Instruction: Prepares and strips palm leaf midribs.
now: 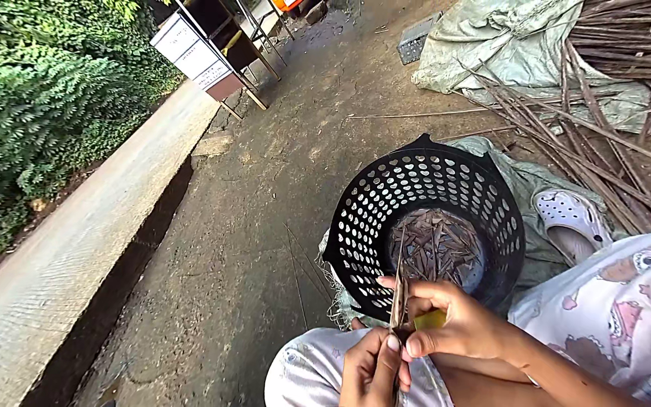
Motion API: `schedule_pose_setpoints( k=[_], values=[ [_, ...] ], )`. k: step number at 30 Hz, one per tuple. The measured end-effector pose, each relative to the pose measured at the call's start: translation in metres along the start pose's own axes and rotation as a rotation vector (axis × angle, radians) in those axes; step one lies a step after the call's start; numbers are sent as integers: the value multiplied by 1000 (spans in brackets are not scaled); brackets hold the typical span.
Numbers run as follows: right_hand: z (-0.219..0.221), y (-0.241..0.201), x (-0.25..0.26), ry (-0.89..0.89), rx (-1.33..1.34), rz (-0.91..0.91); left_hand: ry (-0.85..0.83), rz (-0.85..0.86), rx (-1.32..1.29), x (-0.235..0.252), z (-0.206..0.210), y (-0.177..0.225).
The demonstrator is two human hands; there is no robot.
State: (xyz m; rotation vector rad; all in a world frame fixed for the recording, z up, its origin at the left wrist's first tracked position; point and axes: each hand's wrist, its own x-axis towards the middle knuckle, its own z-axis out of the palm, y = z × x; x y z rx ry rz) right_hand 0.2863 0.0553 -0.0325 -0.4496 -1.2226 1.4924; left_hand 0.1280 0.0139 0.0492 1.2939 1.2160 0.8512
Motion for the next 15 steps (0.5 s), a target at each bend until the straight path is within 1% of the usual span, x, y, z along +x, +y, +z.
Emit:
schedule_pose_setpoints(
  k=[3,6,8,11,15],
  values=[
    [8,4,1,99,-38,-89,19,-3,9,0,-2,2],
    [5,8,6,198,-118,-176,-20,-11,29,-5,-8,3],
    [0,6,8,195,-159,-170,-20,-20,26,-9,-10,0],
    [0,6,8,199,-107,-110,-15,-31,11,-9,-11,-2],
    [-5,4,10,214,-129,-117,-31,-32,7,-7,-12,0]
  ],
)
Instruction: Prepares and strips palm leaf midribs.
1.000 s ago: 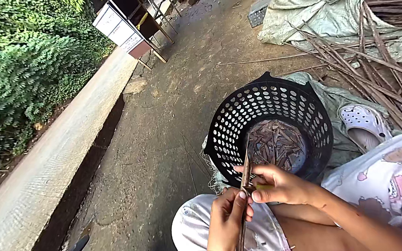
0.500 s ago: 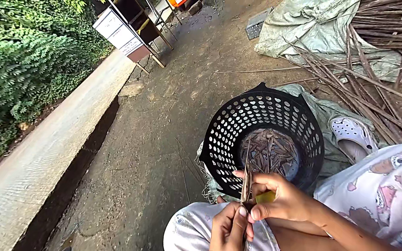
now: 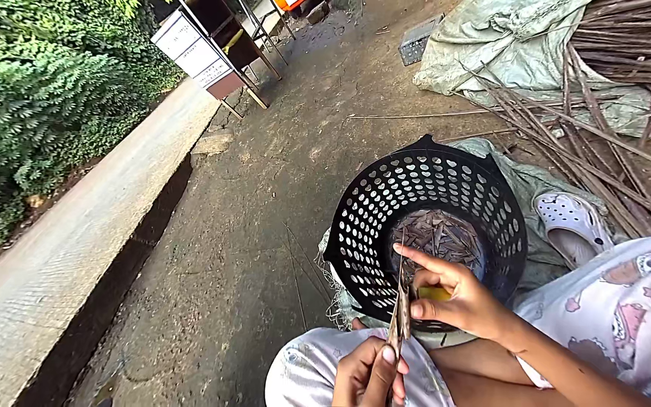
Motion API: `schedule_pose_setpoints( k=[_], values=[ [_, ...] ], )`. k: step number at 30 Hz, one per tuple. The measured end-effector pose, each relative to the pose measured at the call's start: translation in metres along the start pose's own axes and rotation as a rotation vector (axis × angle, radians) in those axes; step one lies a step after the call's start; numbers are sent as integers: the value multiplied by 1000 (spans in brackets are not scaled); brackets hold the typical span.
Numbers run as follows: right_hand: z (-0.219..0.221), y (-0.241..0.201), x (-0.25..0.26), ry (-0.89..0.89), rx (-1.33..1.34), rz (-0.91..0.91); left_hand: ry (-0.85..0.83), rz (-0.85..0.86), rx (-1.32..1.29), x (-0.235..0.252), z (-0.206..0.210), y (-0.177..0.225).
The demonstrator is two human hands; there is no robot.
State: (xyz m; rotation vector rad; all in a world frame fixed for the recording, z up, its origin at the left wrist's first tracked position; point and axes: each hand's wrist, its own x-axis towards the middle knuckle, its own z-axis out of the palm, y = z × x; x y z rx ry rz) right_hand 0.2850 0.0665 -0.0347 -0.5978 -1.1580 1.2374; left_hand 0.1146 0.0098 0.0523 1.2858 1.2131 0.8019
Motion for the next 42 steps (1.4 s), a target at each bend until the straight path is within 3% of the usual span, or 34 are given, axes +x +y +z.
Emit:
schedule_pose_setpoints(
  k=[6,8,12,14,22,29,37,42],
  values=[
    [-16,-7,13,188,-86,-23,8,-73,-27,-1,-3,-3],
    [-17,-12,11,86,-60,89,15,-115,-78,2,-4,-8],
    [-15,-6,6,-332,42,324,-40,-146,-234,16,-3,-16],
    [-12,-5,9,-414,111,397,-75,-140,-271,20,-2,-17],
    [-5,-8,11,-139,65,327,-64,-167,-307,31,-1,-14],
    [-2,1,8,-30,54,203,-65,-185,-330,36,-1,-14],
    [-8,16,6,-22,4,90,-47,-250,-334,45,-1,-19],
    [-14,21,8,67,-178,296,-48,-386,-300,67,-6,-29]
  ],
)
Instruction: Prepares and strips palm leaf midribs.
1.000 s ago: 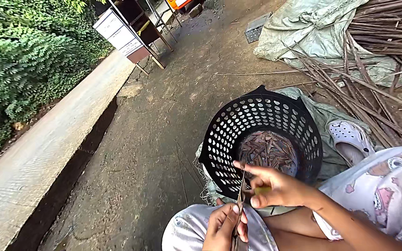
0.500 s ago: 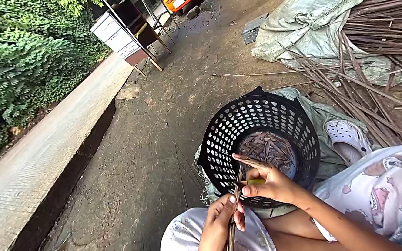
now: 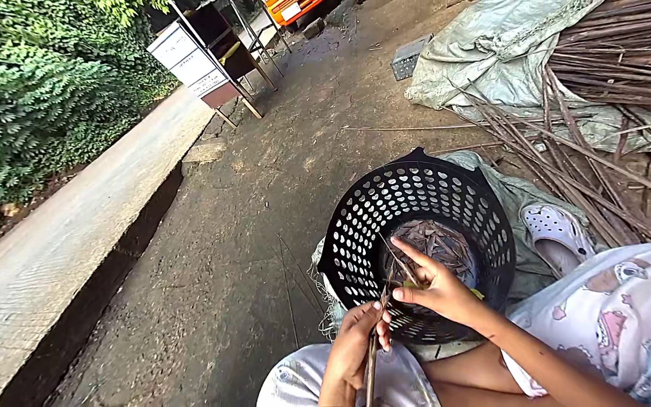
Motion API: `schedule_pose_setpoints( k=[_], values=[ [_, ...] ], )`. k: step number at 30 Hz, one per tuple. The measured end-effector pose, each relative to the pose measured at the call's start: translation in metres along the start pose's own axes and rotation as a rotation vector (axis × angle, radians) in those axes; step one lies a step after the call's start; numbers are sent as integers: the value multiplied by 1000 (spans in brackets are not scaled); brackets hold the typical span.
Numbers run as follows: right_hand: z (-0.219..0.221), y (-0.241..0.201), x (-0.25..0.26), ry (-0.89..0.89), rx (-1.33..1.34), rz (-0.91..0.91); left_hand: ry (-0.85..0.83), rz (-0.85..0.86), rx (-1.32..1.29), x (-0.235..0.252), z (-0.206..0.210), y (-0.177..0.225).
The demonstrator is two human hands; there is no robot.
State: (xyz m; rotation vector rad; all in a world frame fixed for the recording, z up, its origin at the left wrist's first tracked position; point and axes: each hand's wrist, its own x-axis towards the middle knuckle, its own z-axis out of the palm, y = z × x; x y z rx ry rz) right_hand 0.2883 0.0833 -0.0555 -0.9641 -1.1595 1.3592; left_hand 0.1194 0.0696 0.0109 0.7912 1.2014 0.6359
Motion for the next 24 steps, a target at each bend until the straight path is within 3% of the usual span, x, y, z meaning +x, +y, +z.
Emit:
schedule_pose_setpoints(
  k=[7,11,14,18,24],
  values=[
    [-9,9,5,102,-353,221,28,-149,45,31,5,5],
    [-15,13,7,224,-515,244,48,-201,44,40,8,6],
    [-33,13,15,370,-508,302,77,-170,-31,34,1,-2],
    [-34,5,21,272,-424,477,132,-142,-90,29,-2,-4],
    [-32,3,23,284,-379,489,116,-104,-79,25,2,-6]
  ],
)
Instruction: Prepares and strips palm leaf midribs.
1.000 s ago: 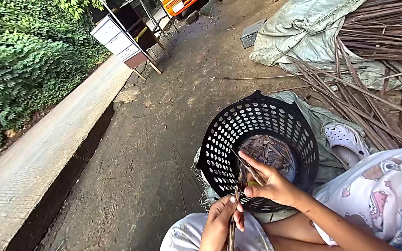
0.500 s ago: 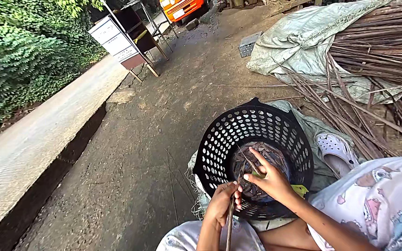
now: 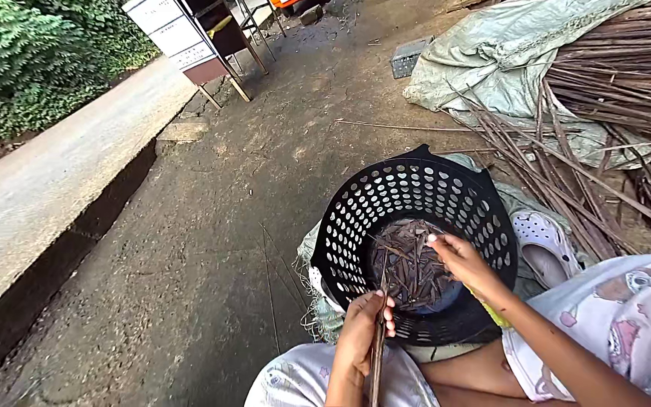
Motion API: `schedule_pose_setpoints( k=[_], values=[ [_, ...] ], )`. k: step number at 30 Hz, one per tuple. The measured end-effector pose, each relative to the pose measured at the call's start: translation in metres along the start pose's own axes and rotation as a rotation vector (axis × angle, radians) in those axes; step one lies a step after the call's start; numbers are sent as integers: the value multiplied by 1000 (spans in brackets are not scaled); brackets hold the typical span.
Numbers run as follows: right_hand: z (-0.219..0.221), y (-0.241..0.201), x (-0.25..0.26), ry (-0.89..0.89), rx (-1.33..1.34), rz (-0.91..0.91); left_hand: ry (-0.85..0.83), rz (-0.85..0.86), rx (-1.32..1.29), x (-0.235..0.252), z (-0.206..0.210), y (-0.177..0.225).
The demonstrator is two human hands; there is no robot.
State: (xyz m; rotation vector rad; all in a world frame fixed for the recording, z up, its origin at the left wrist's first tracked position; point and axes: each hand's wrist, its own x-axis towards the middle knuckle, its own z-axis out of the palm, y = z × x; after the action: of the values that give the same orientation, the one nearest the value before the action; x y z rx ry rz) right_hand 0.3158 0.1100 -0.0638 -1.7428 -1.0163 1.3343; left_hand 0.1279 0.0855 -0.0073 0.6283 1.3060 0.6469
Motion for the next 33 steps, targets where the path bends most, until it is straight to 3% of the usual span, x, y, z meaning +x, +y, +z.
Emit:
schedule_pose_setpoints(
  k=[4,7,9,13,20,23,25,27,31,33],
  values=[
    [1,-2,-10,2,170,-107,-3,36,-14,-2,-2,2],
    [6,-9,-14,-118,175,-265,-67,60,12,-3,0,2],
    [10,-18,-11,-237,228,-261,-107,64,20,-3,1,0],
    [14,-27,-4,-250,339,-184,-158,55,23,-2,3,-3],
    [-4,-19,11,171,375,-109,-141,85,6,-7,2,-3],
    [-16,-14,14,305,-10,-256,-104,114,-13,-9,-1,-2],
    [-19,-13,11,211,-145,-291,-105,128,6,-7,0,-2],
    [-11,-13,1,102,-108,-215,-108,124,28,-5,1,-2],
    [14,-21,-24,-331,258,-24,-143,83,75,1,8,-8],
    [22,-24,-26,-366,316,6,-163,62,108,2,9,-10]
  ],
)
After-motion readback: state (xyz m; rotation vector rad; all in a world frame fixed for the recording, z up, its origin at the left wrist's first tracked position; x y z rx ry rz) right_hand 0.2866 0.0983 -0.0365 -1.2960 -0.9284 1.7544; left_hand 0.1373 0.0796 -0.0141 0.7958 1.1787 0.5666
